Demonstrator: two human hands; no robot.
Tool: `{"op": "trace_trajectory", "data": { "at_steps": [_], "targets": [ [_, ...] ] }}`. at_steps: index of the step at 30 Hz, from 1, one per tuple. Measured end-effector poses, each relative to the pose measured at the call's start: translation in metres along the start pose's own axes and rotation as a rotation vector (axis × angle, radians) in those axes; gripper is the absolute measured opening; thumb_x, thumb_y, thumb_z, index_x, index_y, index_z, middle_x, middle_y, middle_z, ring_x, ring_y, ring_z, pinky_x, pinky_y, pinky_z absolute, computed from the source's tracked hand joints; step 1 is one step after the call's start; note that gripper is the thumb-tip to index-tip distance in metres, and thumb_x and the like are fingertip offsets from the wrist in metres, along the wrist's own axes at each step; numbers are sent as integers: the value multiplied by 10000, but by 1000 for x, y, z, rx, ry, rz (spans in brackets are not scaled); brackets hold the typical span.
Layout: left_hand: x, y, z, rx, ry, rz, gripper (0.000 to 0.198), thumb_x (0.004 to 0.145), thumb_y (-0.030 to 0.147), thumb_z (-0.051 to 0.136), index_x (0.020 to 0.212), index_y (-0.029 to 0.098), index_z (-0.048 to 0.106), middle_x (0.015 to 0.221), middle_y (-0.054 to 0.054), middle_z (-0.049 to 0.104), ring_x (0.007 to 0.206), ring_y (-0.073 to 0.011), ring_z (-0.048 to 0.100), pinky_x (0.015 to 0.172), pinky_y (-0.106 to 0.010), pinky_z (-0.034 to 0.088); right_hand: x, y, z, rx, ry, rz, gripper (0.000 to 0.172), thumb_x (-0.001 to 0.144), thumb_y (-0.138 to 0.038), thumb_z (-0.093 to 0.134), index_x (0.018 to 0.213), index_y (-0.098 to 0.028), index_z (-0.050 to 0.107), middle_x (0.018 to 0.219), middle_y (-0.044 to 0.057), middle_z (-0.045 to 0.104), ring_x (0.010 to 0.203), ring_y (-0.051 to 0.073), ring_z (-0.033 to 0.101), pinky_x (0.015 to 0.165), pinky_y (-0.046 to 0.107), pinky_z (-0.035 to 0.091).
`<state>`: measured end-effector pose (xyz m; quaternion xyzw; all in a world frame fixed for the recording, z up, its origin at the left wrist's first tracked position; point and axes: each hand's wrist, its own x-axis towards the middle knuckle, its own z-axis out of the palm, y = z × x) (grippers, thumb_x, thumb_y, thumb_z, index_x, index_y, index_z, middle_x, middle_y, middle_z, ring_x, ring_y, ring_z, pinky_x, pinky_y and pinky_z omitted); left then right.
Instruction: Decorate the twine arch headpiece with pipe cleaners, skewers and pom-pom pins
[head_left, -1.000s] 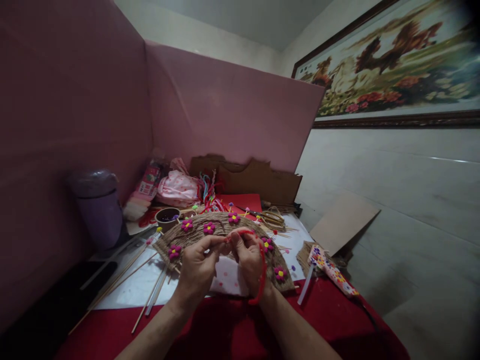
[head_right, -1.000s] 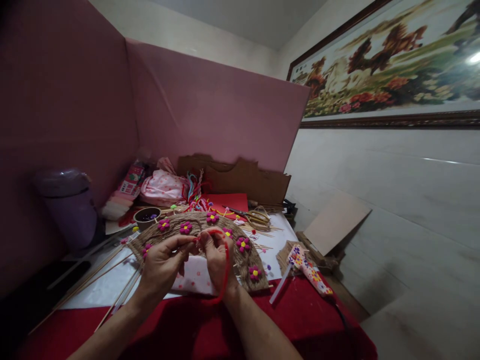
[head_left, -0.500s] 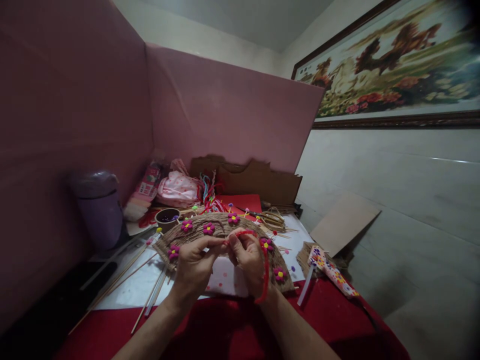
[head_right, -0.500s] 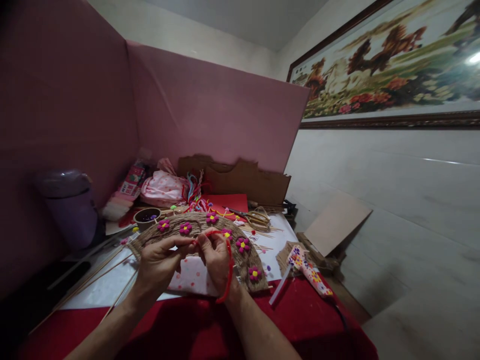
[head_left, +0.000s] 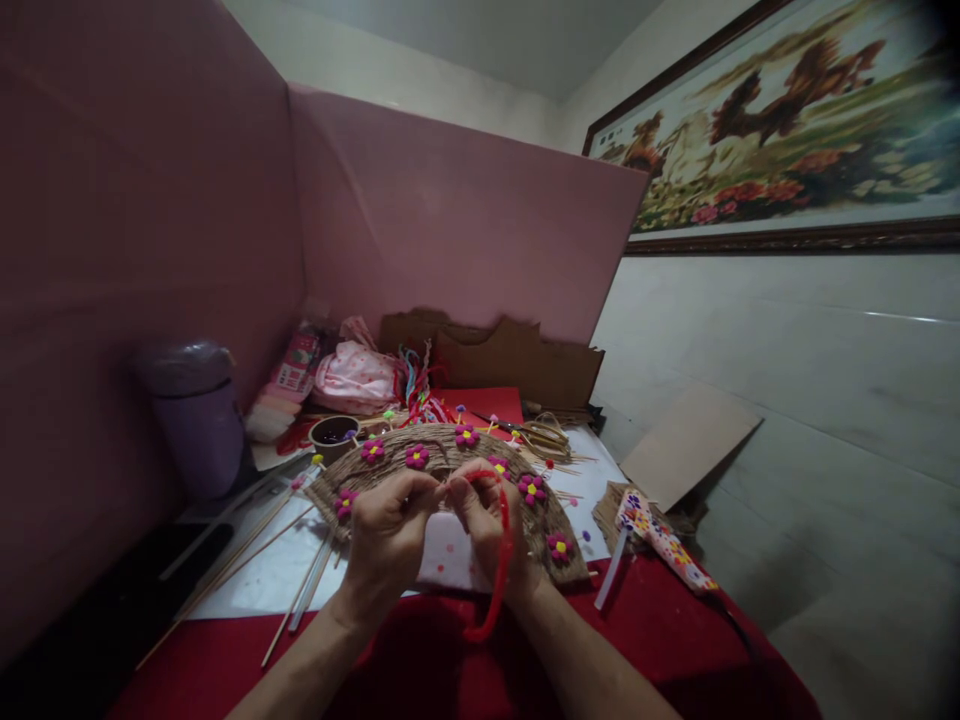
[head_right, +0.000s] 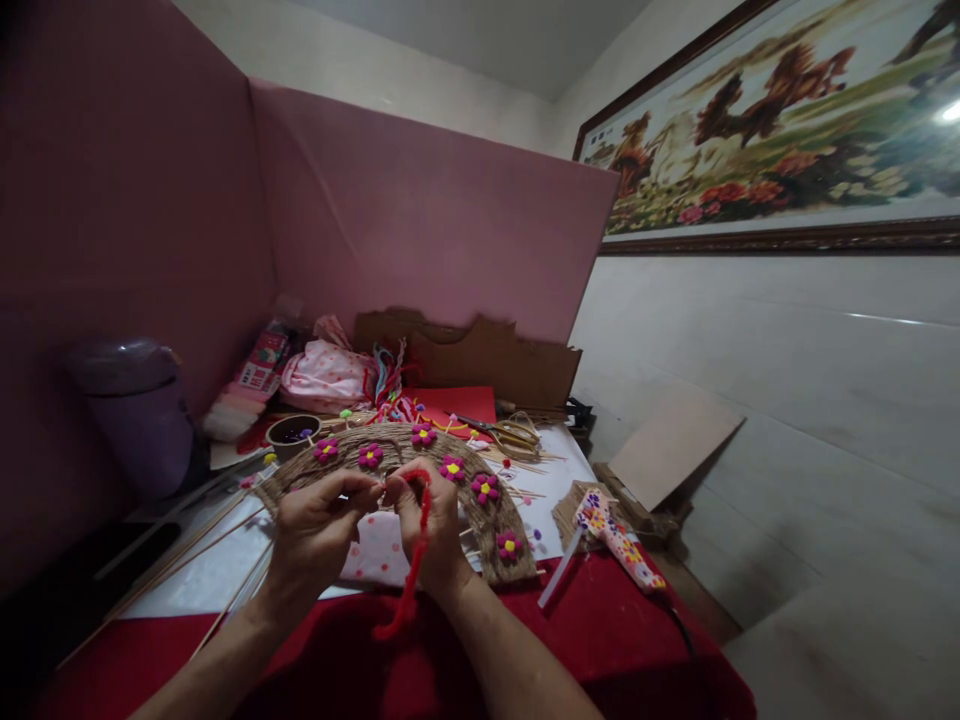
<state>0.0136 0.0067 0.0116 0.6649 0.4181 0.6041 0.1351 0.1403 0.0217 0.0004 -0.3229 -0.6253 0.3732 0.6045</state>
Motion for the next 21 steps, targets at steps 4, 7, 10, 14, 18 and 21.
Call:
{"op": "trace_trajectory", "data": {
  "at_steps": [4,7,10,14,18,21],
  "targets": [
    [1,0,1,-47,5,10,96,727,162,618,639,169,654,561,15,620,503,-100,555,465,-184,427,-2,-1,-1,-56,43,-62,186,838,-348,550,726,-203,580,641,-4,548,603,129,500,586,245,388],
    [3,-2,3,-155,-44,-63,65,722,195,636,680,168,677,585,7,648,465,-101,561,409,-179,438,0,0,2,52,86,11,208,831,-387,558,724,-209,557,634,-11,532,594,126,486,584,240,396],
    [4,-3,4,-240,-94,-125,88,737,218,630,763,167,697,667,-16,686,465,-107,583,396,-184,469,2,0,3,180,110,88,238,804,-422,585,702,-214,533,596,-29,498,545,113,453,542,229,389],
    [4,1,3,-246,-151,-122,116,765,244,610,774,167,697,647,-19,673,483,-110,594,408,-183,485,3,0,3,193,98,112,225,805,-404,591,693,-215,543,584,-38,495,526,105,450,543,228,394],
    [5,7,1,-247,-196,-169,165,779,287,596,796,153,690,660,-25,663,472,-108,587,411,-192,487,4,1,1,173,111,87,203,811,-373,589,693,-211,556,619,-27,528,579,109,484,569,227,394],
    [5,9,0,-233,-217,-185,191,789,308,578,780,146,678,636,-17,639,455,-106,574,407,-198,475,4,-1,1,134,111,57,206,820,-368,575,690,-210,547,612,-27,525,579,115,488,562,232,390]
  ]
}}
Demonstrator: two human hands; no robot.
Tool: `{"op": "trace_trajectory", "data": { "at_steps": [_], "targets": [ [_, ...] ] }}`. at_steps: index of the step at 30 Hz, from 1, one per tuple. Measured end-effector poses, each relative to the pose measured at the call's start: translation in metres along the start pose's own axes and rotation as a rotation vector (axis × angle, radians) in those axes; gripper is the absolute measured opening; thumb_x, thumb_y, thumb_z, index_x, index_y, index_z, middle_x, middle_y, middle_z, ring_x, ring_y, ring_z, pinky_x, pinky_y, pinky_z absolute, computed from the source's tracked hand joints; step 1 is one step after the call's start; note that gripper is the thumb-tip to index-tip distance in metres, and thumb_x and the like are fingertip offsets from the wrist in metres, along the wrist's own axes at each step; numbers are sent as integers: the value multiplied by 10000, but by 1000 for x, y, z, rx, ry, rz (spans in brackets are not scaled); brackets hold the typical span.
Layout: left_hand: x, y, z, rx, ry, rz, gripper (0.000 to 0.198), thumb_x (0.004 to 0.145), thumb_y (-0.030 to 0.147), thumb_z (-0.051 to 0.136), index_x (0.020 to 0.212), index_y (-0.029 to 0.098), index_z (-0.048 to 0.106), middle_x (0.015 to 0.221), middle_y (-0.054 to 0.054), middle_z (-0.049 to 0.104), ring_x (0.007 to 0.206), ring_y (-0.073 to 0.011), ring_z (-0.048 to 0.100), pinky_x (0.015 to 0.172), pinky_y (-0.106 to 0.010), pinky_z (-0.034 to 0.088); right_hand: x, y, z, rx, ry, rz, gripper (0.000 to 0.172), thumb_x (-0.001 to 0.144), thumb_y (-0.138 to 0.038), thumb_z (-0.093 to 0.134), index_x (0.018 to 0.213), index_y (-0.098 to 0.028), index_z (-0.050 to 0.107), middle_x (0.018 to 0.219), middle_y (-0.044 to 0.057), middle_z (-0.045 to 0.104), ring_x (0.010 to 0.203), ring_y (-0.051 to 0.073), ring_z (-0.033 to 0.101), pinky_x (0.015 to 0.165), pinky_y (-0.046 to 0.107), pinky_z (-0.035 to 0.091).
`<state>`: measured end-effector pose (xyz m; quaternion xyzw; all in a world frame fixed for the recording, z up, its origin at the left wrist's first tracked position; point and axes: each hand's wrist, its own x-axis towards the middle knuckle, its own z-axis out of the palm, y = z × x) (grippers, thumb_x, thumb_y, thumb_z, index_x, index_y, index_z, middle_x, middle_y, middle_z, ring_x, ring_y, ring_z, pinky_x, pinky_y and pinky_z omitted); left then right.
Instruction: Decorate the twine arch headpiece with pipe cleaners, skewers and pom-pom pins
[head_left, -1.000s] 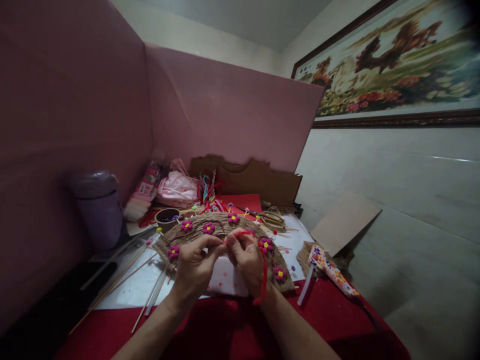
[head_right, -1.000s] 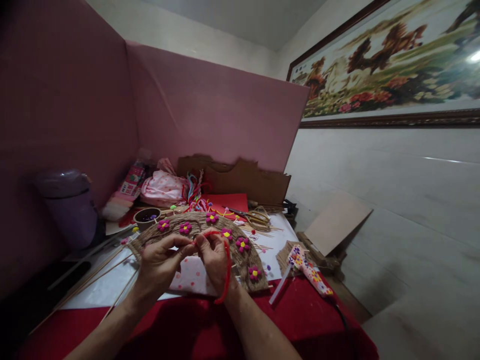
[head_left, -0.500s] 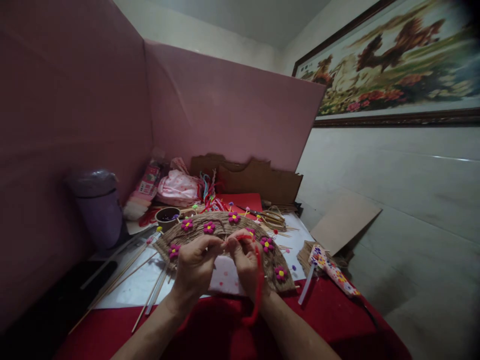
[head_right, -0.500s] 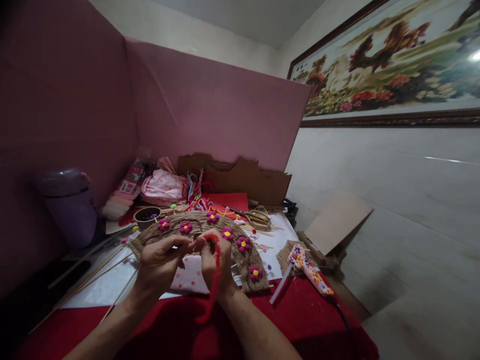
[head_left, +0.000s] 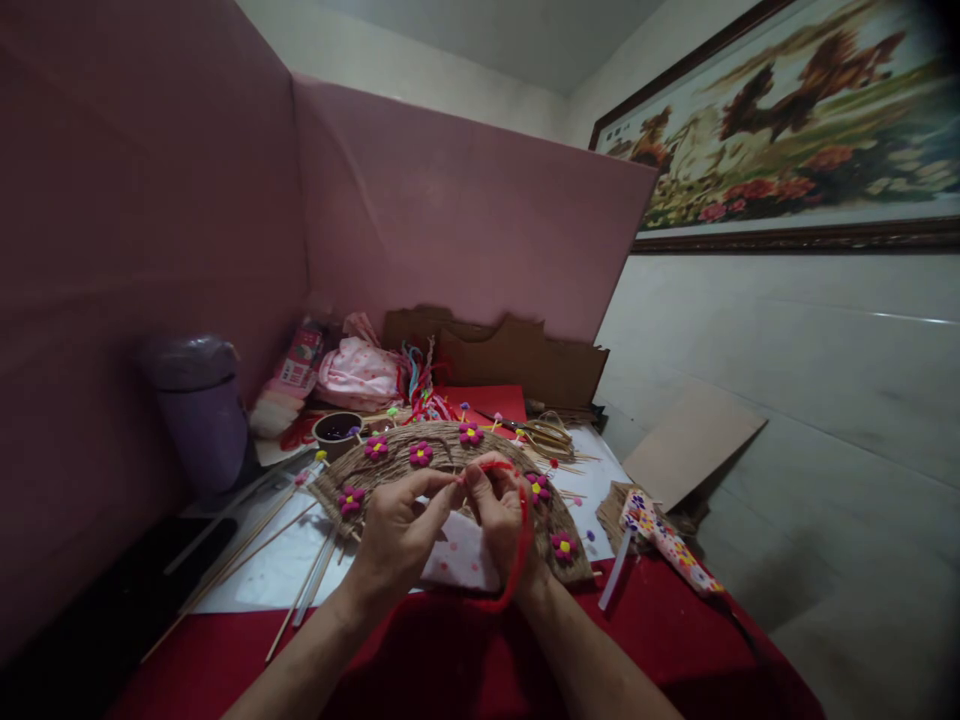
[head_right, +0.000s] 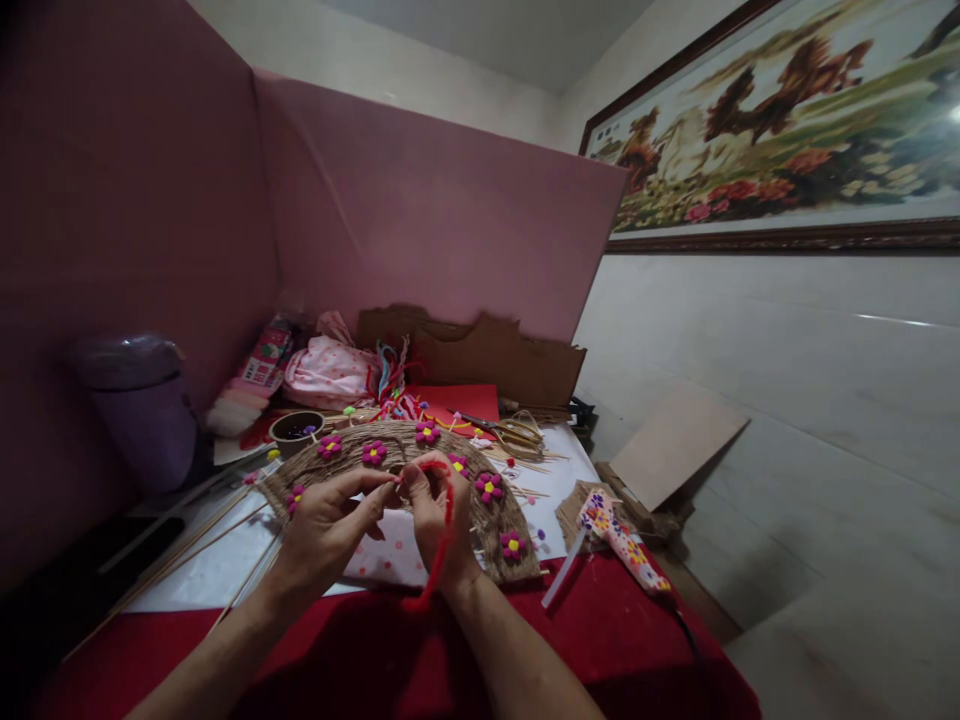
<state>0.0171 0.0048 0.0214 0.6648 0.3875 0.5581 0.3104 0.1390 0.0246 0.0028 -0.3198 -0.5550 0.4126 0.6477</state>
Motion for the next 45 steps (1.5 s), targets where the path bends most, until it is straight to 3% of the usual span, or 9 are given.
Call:
{"op": "trace_trajectory", "data": {
  "at_steps": [6,16,22,27,31,35,37,40,45],
  "targets": [
    [-2,-4,-1,92,36,5,198,798,314,559,733,149,647,606,-7,620,449,-110,562,400,-203,430,-3,-8,-1,-302,-12,-156,171,857,-302,530,717,-206,551,649,-13,556,606,130,513,576,242,381],
    [-8,-14,9,542,275,356,129,814,178,524,712,147,596,610,-19,606,574,-143,565,565,-259,421,-10,3,1,-516,-7,-404,145,853,-228,498,741,-176,574,661,8,578,607,136,529,586,251,390],
    [-10,-16,15,497,238,436,138,849,118,467,823,137,601,742,-53,655,686,-148,604,642,-248,455,-8,5,1,-543,27,-448,158,866,-189,471,752,-166,578,666,10,580,612,128,533,588,237,399],
    [-11,-21,16,490,232,394,163,842,105,461,886,107,618,802,-89,670,752,-174,615,685,-273,466,-9,9,2,-531,28,-474,141,847,-179,475,760,-172,586,700,18,588,658,140,542,619,251,405],
    [-11,-19,13,381,159,265,209,844,142,457,938,110,641,804,-80,665,755,-179,610,700,-294,470,-7,11,3,-426,38,-333,147,849,-241,505,732,-180,571,657,3,571,619,132,524,602,250,404],
    [-7,-13,8,91,114,6,218,838,254,504,937,142,661,693,-23,629,584,-129,556,542,-238,459,-1,9,4,-56,26,-27,211,850,-347,517,706,-194,527,575,-41,489,502,98,443,496,221,364],
    [-5,-12,7,-39,127,-100,246,810,311,547,940,137,663,682,-16,619,523,-110,515,462,-219,433,2,7,5,96,13,56,225,829,-375,541,690,-199,515,558,-50,465,482,91,418,476,215,348],
    [-3,-12,8,-135,115,-153,280,775,352,588,921,129,672,687,-22,620,508,-104,497,415,-204,416,4,2,6,130,-16,106,232,781,-392,589,671,-201,519,541,-47,482,473,92,422,474,216,351],
    [-2,-12,8,-91,122,-141,272,761,373,607,856,130,680,668,-27,631,507,-104,507,399,-194,413,5,0,7,165,-12,124,238,720,-406,643,672,-196,543,539,-47,506,458,85,425,465,211,356]
  ]
}}
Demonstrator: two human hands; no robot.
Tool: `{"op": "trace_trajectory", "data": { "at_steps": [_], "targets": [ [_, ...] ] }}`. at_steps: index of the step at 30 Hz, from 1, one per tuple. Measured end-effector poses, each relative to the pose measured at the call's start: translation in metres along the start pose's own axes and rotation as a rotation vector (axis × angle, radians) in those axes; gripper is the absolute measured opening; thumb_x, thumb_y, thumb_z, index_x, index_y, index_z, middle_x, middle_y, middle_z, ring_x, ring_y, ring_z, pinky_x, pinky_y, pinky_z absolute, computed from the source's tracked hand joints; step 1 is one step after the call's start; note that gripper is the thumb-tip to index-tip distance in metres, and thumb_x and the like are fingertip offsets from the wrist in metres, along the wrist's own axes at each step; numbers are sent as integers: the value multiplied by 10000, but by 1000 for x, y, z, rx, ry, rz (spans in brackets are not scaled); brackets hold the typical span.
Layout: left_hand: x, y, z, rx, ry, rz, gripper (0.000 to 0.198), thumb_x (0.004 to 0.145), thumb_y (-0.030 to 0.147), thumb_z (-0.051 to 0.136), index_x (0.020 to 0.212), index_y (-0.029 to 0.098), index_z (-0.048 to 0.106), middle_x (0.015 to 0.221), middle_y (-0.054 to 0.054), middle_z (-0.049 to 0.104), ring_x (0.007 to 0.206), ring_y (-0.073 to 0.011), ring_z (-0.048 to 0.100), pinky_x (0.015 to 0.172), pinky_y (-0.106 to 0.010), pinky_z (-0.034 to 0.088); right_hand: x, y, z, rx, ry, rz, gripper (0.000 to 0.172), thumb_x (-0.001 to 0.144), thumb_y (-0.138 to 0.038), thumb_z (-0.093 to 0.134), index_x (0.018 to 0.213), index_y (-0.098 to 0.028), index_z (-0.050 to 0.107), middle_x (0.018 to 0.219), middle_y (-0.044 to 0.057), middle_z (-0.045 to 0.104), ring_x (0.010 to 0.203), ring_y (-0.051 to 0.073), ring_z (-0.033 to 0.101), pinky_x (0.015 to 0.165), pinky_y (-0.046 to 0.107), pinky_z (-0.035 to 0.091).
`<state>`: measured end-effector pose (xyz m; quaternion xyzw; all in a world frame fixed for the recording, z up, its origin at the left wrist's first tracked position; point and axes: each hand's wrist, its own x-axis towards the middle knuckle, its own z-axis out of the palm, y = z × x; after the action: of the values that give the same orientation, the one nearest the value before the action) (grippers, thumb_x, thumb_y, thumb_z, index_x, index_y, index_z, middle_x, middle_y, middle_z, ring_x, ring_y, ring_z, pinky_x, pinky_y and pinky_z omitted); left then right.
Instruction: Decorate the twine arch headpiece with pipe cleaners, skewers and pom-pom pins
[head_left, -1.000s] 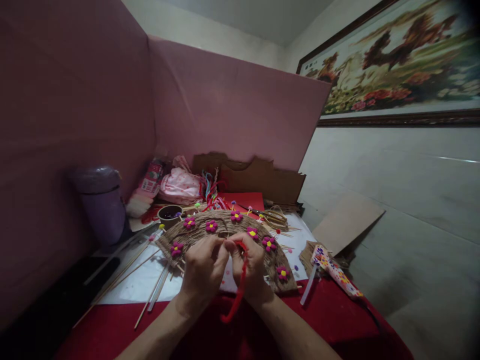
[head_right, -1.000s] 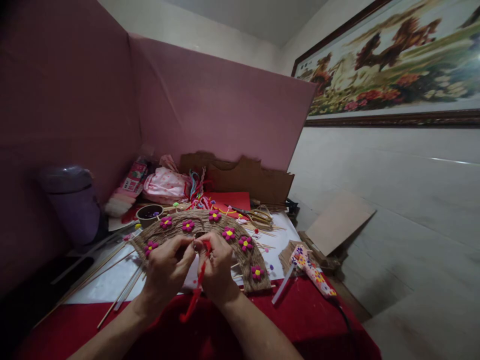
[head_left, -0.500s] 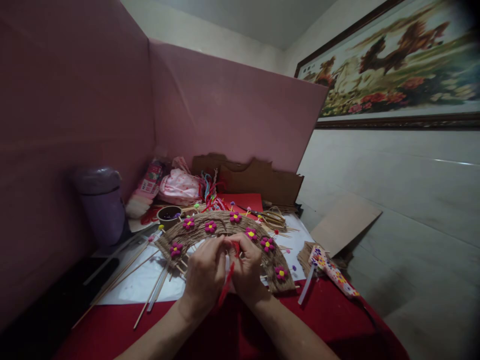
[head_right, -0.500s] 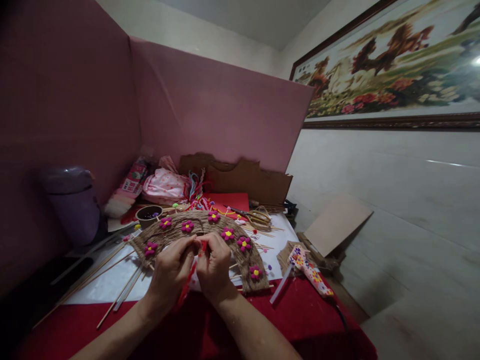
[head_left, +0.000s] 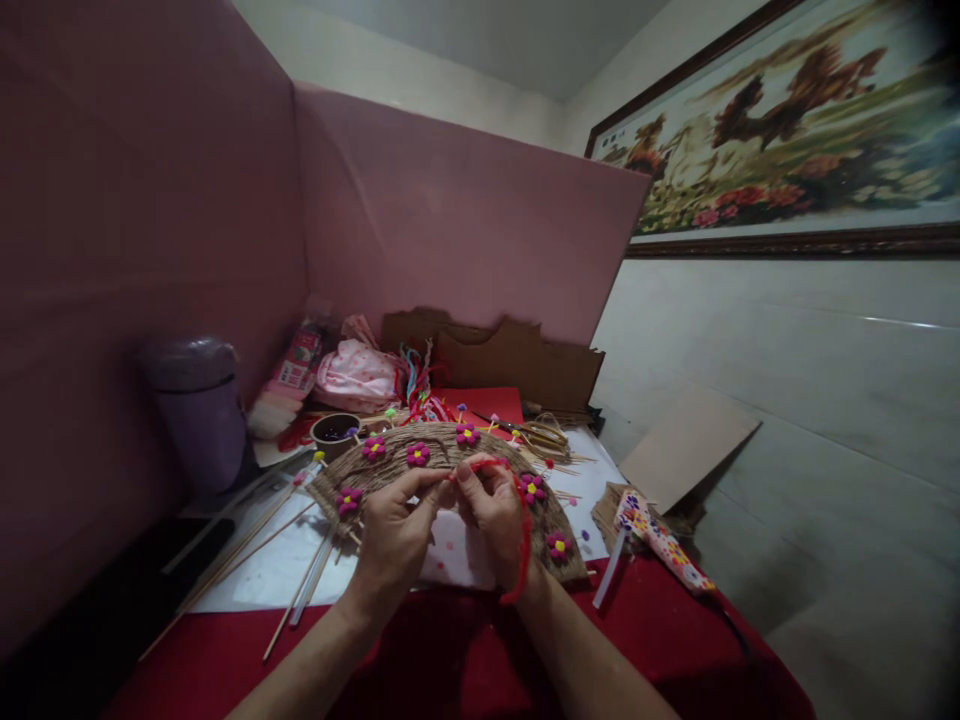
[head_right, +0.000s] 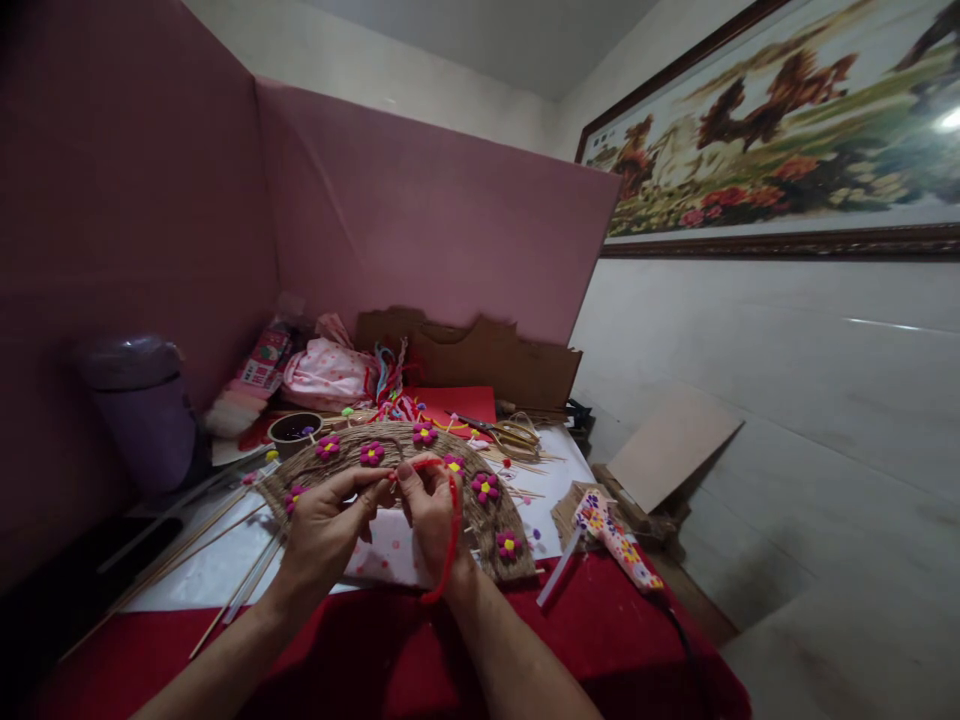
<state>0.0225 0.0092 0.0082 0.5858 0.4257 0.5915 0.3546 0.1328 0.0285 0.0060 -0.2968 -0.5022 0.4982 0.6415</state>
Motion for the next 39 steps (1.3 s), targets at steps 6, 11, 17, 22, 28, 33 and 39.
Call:
{"op": "trace_trajectory", "data": {
  "at_steps": [6,11,17,22,28,33,39],
  "targets": [
    [4,2,-2,-85,-7,-96,224,731,356,637,768,135,647,634,-12,614,494,-91,490,386,-176,399,2,2,-1,-15,-23,-20,204,738,-370,648,699,-192,556,510,-67,473,405,62,349,416,197,310],
    [6,6,-2,-257,-101,-237,260,685,384,669,696,135,592,554,18,575,408,-74,442,354,-185,376,3,4,-3,-19,-42,9,240,742,-406,638,716,-202,514,532,-62,479,425,75,398,417,201,327],
    [6,3,-2,-192,-48,-169,244,699,361,657,717,121,618,560,9,584,448,-69,461,391,-163,363,1,5,-7,-182,21,-33,274,749,-436,624,702,-186,522,566,-39,500,492,85,434,457,205,346],
    [7,2,-2,-166,-102,-201,289,719,384,634,812,110,640,585,-11,597,467,-93,476,367,-176,366,0,-3,-4,-98,11,34,271,739,-422,631,680,-186,512,510,-62,447,425,66,349,407,205,274],
    [4,5,-3,46,-141,-12,220,793,339,558,807,144,660,664,-30,624,540,-110,535,425,-185,415,1,-4,-3,-56,19,57,291,697,-420,661,643,-187,495,506,-61,466,430,71,397,421,207,304],
    [0,4,-4,234,-127,129,224,823,329,513,822,153,651,686,-36,625,588,-129,566,470,-200,449,1,-2,-4,-12,11,72,290,691,-403,675,636,-187,489,465,-80,414,411,61,340,407,201,262],
    [1,3,-3,137,-155,45,247,813,349,519,693,150,603,581,-1,557,499,-108,522,419,-189,423,-2,-4,-4,-77,10,49,280,705,-410,661,645,-189,502,510,-66,431,443,73,352,423,209,283]
  ]
}}
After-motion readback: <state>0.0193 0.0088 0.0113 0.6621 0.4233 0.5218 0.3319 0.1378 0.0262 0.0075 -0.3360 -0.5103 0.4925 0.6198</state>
